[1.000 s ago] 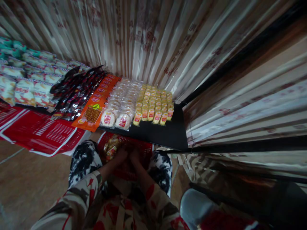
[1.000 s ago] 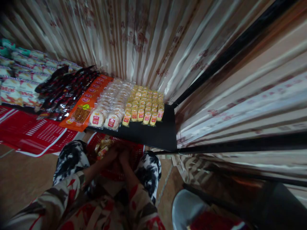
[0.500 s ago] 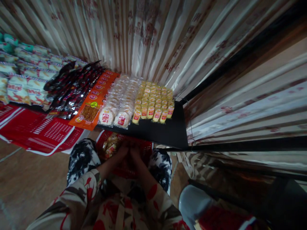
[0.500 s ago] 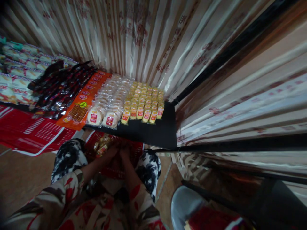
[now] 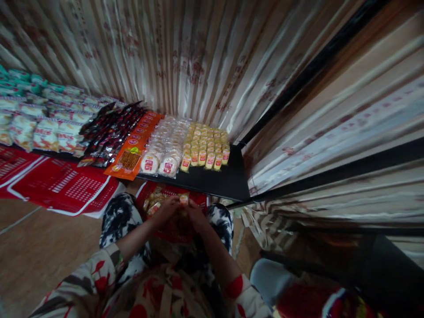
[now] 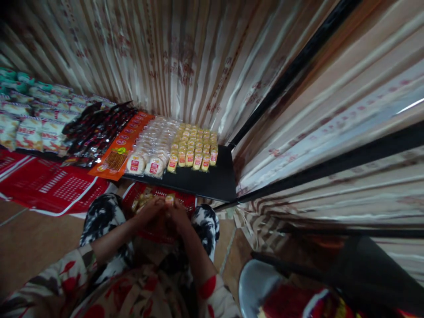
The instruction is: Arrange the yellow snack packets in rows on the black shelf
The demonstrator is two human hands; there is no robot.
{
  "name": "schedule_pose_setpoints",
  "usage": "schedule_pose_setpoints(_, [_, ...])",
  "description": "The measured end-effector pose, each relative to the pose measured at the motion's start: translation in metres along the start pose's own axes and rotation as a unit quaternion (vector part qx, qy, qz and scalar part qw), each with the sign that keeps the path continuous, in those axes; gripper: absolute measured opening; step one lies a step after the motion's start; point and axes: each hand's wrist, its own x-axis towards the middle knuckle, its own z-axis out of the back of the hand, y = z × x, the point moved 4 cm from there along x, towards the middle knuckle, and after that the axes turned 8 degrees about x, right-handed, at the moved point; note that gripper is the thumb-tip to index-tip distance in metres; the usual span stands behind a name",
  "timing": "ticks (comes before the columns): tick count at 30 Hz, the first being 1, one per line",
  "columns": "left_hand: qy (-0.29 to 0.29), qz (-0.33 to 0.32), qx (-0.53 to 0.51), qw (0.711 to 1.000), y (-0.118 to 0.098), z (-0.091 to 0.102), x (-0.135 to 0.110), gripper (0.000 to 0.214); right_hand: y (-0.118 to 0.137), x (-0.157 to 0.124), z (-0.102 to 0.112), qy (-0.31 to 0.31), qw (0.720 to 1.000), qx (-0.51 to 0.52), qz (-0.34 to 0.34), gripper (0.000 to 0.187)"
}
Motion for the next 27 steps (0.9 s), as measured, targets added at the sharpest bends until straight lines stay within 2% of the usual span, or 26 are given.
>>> schedule_pose_setpoints(3, [0.000, -0.007, -0.052, 0.999, -0.021, -0.002, -0.005, 0.024, 0.023, -0.011, -0.005, 0.032, 0.998, 0.058, -0.002, 0.040])
schedule_pose_setpoints(6, [-0.050, -0.047, -0.023, 0.997, -0.040, -0.001, -0.004, 0.026, 0.044, -0.013, -0.003, 0.043, 0.995, 0.079, 0.033, 0.050])
schedule_pose_setpoints(9, [-0.095, -0.093, 0.070, 0.989, -0.058, -0.001, 0.001, 0.030, 0.061, -0.005, 0.007, 0.001, 0.996, 0.039, 0.079, 0.053])
schedule_pose_setpoints(13, [-0.123, -0.113, 0.159, 0.973, -0.083, -0.007, 0.010, 0.040, 0.084, 0.012, 0.018, -0.026, 0.987, -0.036, 0.154, 0.040])
schedule_pose_setpoints(17, [-0.133, -0.130, 0.173, 0.967, -0.106, -0.018, 0.018, 0.046, 0.099, 0.034, 0.030, -0.085, 0.965, -0.107, 0.222, 0.034])
schedule_pose_setpoints(20, [-0.147, -0.129, 0.172, 0.965, -0.118, -0.023, 0.023, 0.048, 0.103, 0.051, 0.035, -0.135, 0.949, -0.143, 0.247, 0.035])
schedule_pose_setpoints(24, [-0.142, -0.122, 0.165, 0.968, -0.123, -0.030, 0.031, 0.051, 0.106, 0.068, 0.034, -0.176, 0.935, -0.147, 0.272, 0.038])
schedule_pose_setpoints(27, [-0.131, -0.102, 0.164, 0.972, -0.121, -0.034, 0.039, 0.051, 0.110, 0.078, 0.032, -0.208, 0.915, -0.199, 0.282, 0.037])
